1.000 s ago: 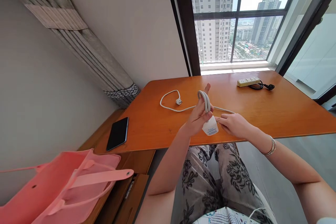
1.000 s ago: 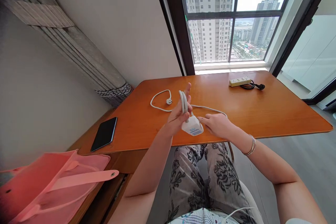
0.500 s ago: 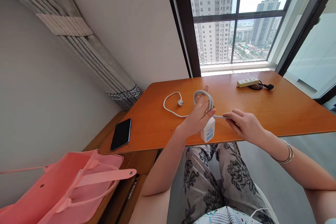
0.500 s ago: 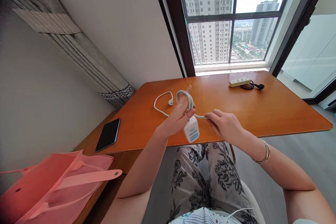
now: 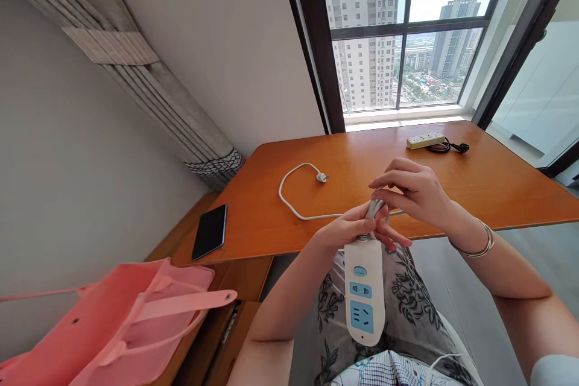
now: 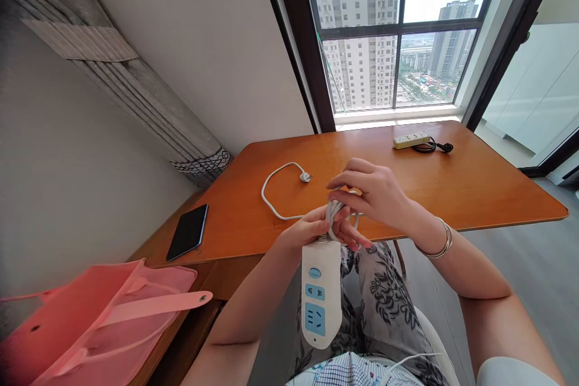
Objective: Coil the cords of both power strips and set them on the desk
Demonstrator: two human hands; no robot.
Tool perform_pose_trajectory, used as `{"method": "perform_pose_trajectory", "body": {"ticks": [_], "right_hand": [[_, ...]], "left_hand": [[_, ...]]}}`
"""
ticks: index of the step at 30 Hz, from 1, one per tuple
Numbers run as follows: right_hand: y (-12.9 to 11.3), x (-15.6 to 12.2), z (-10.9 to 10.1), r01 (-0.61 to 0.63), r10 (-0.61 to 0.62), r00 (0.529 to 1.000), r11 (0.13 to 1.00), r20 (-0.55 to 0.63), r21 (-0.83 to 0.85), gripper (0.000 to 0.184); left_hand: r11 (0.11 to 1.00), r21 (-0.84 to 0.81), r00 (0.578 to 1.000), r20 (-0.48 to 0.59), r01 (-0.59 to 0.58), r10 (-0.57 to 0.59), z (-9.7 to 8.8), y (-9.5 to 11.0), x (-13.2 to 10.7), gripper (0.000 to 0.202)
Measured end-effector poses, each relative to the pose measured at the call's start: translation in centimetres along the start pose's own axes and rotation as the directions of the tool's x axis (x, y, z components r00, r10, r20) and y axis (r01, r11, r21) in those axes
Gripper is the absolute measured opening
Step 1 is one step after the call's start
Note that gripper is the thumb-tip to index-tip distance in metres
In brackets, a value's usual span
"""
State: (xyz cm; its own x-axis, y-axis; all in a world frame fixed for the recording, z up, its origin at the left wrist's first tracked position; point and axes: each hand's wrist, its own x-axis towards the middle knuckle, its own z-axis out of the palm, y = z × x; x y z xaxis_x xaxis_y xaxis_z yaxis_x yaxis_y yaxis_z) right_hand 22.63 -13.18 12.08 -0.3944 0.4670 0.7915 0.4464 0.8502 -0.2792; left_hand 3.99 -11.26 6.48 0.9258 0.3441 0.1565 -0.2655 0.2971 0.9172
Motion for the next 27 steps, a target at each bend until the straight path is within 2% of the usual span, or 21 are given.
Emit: {"method": "perform_pose_trajectory", "body": {"ticks": [4, 6, 9, 12, 16, 19, 20, 22, 25, 27], "right_hand": [[1.4, 0.0, 0.5, -0.246, 0.247, 0.969, 0.959, 0.01, 0.138, 0.027], [2.0, -0.5, 0.7, -0.396, 0.388, 0.917, 0.867, 0.09, 0.301, 0.037], [2.6, -1.7, 1.3, -0.569, 0.518, 0.815, 0.63, 0.26, 0.529, 0.049], [2.6, -3.1, 2.3, -0.638, 0.551, 0.736, 0.372, 0.392, 0.675, 0.055], [2.1, -4.2, 3.3, -0.623, 0.523, 0.647, -0.055, 0.554, 0.78, 0.045], [1.6, -4.2, 3.5, -0.574, 0.475, 0.619, -0.271, 0.626, 0.773, 0.035], [1.5, -4.1, 3.5, -0.559, 0.463, 0.62, -0.307, 0.634, 0.77, 0.034], [1.4, -4.0, 3.4, -0.544, 0.452, 0.634, -0.316, 0.627, 0.777, 0.036], [1.3, -3.9, 3.4, -0.562, 0.467, 0.647, -0.242, 0.603, 0.791, 0.046], [1.2, -3.8, 3.4, -0.578, 0.498, 0.635, -0.202, 0.591, 0.791, 0.05]], "left_hand": [[0.997, -0.066, 0.994, -0.107, -0.046, 0.039, 0.6, 0.1, -0.4, 0.028], [0.991, -0.109, 0.99, -0.12, -0.081, 0.068, 0.5, 0.1, -0.5, 0.025], [0.974, -0.189, 0.986, -0.13, -0.124, 0.1, 0.4, 0.3, -0.3, 0.029], [0.941, -0.284, 0.975, -0.175, -0.182, 0.136, 0.1, 0.5, 0.0, 0.033], [0.914, -0.35, 0.967, -0.217, -0.205, 0.134, -0.8, 0.6, 0.2, 0.034], [0.899, -0.38, 0.965, -0.226, -0.215, 0.135, -1.3, 0.2, 0.2, 0.032], [0.9, -0.374, 0.964, -0.221, -0.223, 0.147, -1.4, 0.0, 0.2, 0.031], [0.915, -0.33, 0.965, -0.196, -0.233, 0.176, -1.4, -0.2, 0.2, 0.029], [0.941, -0.248, 0.968, -0.153, -0.232, 0.198, -1.1, -0.4, 0.0, 0.028], [0.947, -0.226, 0.968, -0.153, -0.228, 0.197, -0.9, -0.4, 0.0, 0.03]]}}
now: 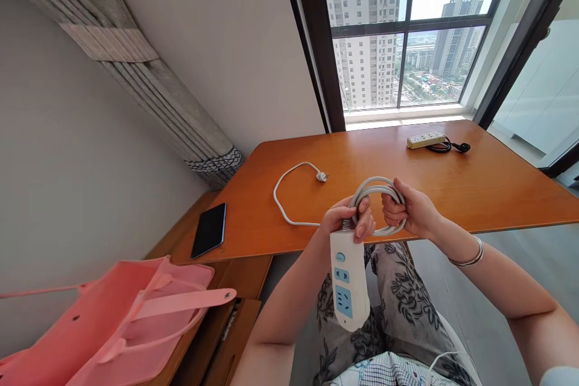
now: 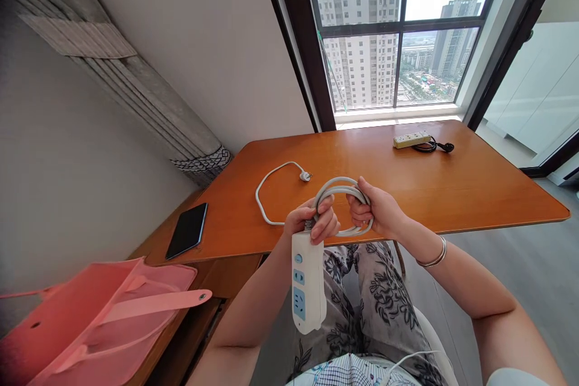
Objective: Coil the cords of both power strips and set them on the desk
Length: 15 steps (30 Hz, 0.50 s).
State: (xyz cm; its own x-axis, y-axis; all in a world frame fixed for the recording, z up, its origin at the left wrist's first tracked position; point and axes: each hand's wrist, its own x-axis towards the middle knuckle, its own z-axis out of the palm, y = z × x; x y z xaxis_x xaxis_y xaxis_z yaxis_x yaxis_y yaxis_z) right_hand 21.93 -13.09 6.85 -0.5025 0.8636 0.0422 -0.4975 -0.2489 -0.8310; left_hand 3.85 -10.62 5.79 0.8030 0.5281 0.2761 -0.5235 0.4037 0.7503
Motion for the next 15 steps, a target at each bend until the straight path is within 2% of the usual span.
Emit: {"method": "perform_pose_trajectory", "body": {"ticks": [5, 8, 12, 15], "right_hand": [[-0.2, 0.0, 0.4, 0.024, -0.025, 0.998, 1.0, -0.066, -0.02, 0.051], [-0.3, 0.1, 0.6, 0.045, -0.048, 0.996, 0.998, -0.069, -0.044, 0.055], [-0.3, 0.1, 0.8, 0.05, -0.058, 0.996, 0.992, -0.063, -0.117, 0.053], [-0.3, 0.1, 0.8, 0.059, -0.071, 0.993, 0.99, -0.098, -0.125, 0.051]], "left_hand": [[0.999, -0.015, 0.996, -0.072, 0.045, -0.046, 0.8, 0.0, -0.1, 0.044], [0.995, -0.003, 0.986, -0.133, 0.1, -0.1, 1.0, 0.1, -0.2, 0.044], [0.989, 0.033, 0.986, -0.084, 0.145, -0.142, 0.9, 0.6, -0.5, 0.033], [0.988, 0.019, 0.986, -0.076, 0.15, -0.148, 1.1, 1.1, -0.4, 0.034]]}}
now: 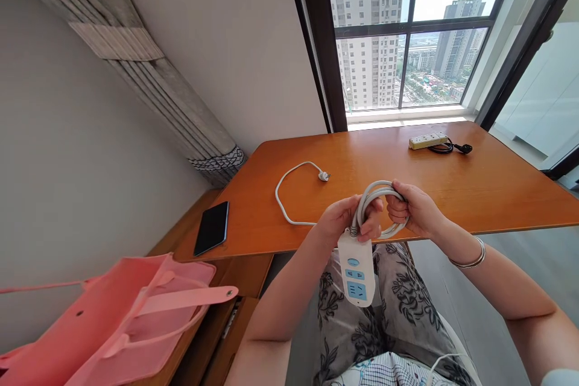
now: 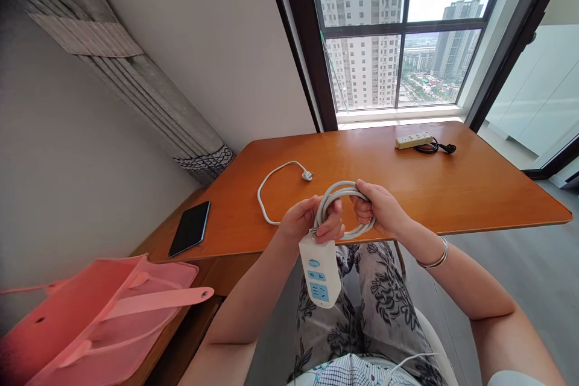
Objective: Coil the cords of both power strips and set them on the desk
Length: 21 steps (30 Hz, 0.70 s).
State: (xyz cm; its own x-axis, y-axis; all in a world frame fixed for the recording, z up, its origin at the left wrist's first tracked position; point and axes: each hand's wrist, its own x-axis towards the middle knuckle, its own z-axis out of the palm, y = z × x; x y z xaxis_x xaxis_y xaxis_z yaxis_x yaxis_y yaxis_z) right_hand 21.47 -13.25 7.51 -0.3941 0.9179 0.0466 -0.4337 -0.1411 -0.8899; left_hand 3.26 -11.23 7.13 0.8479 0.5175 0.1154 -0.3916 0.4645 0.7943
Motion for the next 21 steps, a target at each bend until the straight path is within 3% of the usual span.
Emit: {"method": "perform_pose_trajectory", "body": {"ticks": [6, 12, 21], "right_hand": [[-0.1, 0.0, -0.1, 0.022, -0.022, 0.999, 1.0, -0.029, 0.004, 0.043], [0.1, -0.3, -0.6, 0.154, -0.161, 0.986, 0.977, -0.042, -0.146, 0.037], [1.4, -0.2, -1.2, 0.279, -0.303, 0.953, 0.904, -0.026, -0.323, 0.046]], "left_hand": [[0.997, -0.056, 0.998, -0.044, -0.056, 0.054, 1.1, -0.1, -0.1, 0.033], [0.994, -0.061, 0.996, -0.031, -0.089, 0.087, 1.5, -0.5, -0.6, 0.032], [0.982, -0.089, 0.983, -0.08, -0.169, 0.162, 2.2, -0.5, -0.2, 0.029]]}}
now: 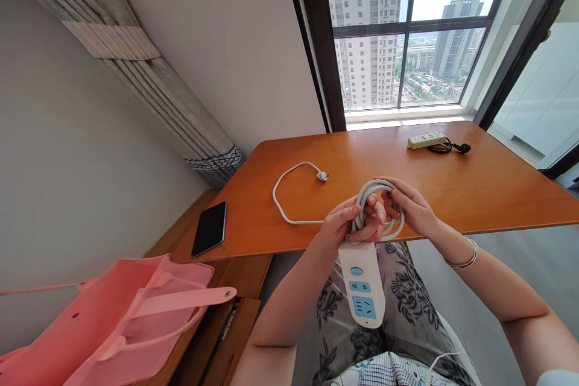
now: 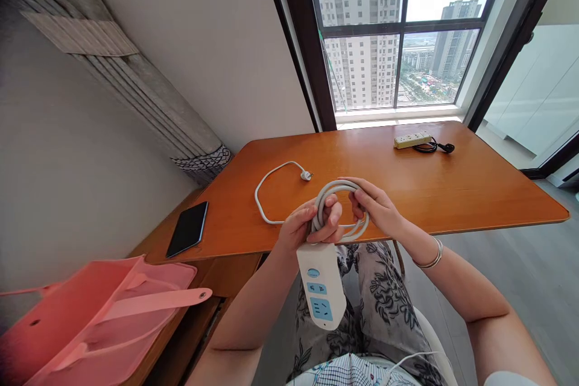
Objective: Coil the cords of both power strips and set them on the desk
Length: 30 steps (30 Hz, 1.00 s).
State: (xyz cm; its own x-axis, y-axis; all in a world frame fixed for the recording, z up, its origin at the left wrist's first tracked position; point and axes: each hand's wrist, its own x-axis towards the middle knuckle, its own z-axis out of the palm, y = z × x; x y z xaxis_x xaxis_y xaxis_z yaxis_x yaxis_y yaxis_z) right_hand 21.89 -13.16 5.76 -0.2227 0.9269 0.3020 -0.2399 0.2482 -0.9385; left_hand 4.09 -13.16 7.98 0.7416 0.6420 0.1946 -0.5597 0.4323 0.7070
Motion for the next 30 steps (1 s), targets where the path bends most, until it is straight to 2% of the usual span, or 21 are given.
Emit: {"method": "perform_pose_trajectory", "body": {"ticks": [4, 6, 12, 15, 20, 24, 27, 30], "right_hand": [[0.4, -0.1, 0.3, 0.074, -0.083, 0.996, 0.973, -0.031, -0.219, 0.033], [0.8, -0.1, 0.3, 0.066, -0.076, 0.997, 0.964, -0.028, -0.256, 0.033], [1.7, -0.2, 0.0, 0.086, -0.085, 0.996, 0.973, 0.013, -0.214, 0.042], [2.0, 0.0, -0.2, 0.07, -0.071, 0.997, 0.983, 0.001, -0.172, 0.046], [3.2, 0.1, -0.6, 0.016, -0.018, 1.0, 0.997, -0.022, -0.082, 0.056], [4.4, 0.0, -0.9, -0.016, 0.014, 0.999, 0.999, -0.042, -0.046, 0.043], [4.9, -0.2, -0.7, -0.049, 0.049, 0.999, 0.999, 0.018, -0.005, 0.037], [5.1, -0.4, -0.1, -0.087, 0.078, 0.991, 0.993, 0.106, 0.075, 0.039]], "left_hand": [[0.999, -0.029, 0.998, -0.061, -0.014, 0.013, -0.1, 0.1, 0.0, 0.021], [0.999, -0.036, 0.997, -0.073, -0.012, 0.009, -0.3, 0.0, -0.1, 0.019], [0.996, -0.087, 1.0, 0.002, 0.025, -0.025, -1.2, -0.5, -0.3, 0.023], [0.994, -0.091, 0.997, -0.048, 0.055, -0.06, -1.8, -0.5, -0.1, 0.033], [0.987, -0.123, 0.984, -0.162, -0.1, 0.08, -1.7, 0.2, -0.2, 0.04], [0.98, -0.105, 0.969, -0.195, -0.172, 0.149, -1.3, 1.0, -0.5, 0.038], [0.981, -0.069, 0.969, -0.18, -0.183, 0.168, -1.0, 1.5, -0.6, 0.036], [0.981, -0.009, 0.967, -0.167, -0.195, 0.191, -0.4, 1.8, -0.7, 0.038]]}}
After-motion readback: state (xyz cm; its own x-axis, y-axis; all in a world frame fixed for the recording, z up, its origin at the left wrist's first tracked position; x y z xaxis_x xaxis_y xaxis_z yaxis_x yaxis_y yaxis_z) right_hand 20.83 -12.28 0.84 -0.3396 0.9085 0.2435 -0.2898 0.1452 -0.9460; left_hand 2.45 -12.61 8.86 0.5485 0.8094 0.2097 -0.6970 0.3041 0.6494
